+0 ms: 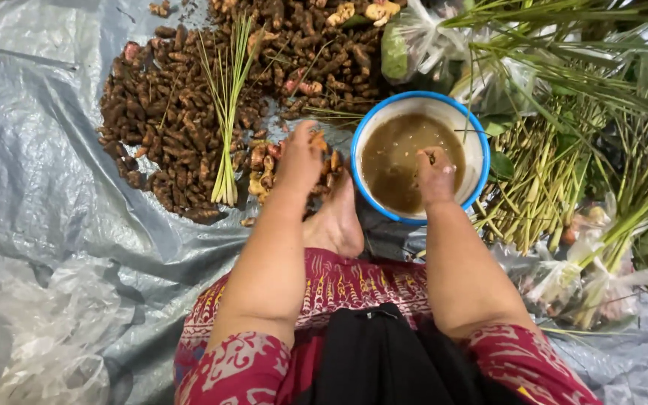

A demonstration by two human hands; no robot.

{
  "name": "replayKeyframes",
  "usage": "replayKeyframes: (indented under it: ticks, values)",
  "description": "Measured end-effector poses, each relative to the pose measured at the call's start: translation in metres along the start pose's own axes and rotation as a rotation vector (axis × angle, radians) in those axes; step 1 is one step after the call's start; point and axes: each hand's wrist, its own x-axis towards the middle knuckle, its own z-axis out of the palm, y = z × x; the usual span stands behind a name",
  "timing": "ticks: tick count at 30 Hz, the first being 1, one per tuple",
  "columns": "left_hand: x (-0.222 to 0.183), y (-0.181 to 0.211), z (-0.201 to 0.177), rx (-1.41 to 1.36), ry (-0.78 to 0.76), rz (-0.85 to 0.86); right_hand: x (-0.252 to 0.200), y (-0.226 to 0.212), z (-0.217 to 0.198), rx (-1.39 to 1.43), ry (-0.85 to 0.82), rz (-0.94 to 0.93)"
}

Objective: Washing ginger roots in a bowl of water and packing them into a plastic bag with leaves

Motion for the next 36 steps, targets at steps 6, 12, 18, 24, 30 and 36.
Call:
replayKeyframes:
  ticks: [6,12,18,24,30,36]
  values:
    - [0.022,-0.131,0.016,0.689,-0.389,-0.321,-0.017,-0.040,-0.018,0.117,0.052,0.088]
    - [0.019,-0.107,0.020,0.871,-0.414,-0.314,-0.007,-0.024,-0.011,0.250,-0.064,0.201]
    - [0.018,-0.122,0.021,0.853,-0.311,-0.310,-0.014,-0.047,-0.023,0.216,-0.128,0.208]
    - [0.026,-0.152,0.032,0.723,0.105,-0.151,-0.029,-0.087,-0.044,0.443,-0.088,0.331]
    - [0.076,-0.185,0.047,0.746,0.169,-0.070,-0.013,-0.070,-0.030,0.695,-0.044,0.493]
    - [0.143,-0.182,0.040,0.748,-0.044,-0.291,-0.010,-0.056,-0.020,0.812,0.030,0.506]
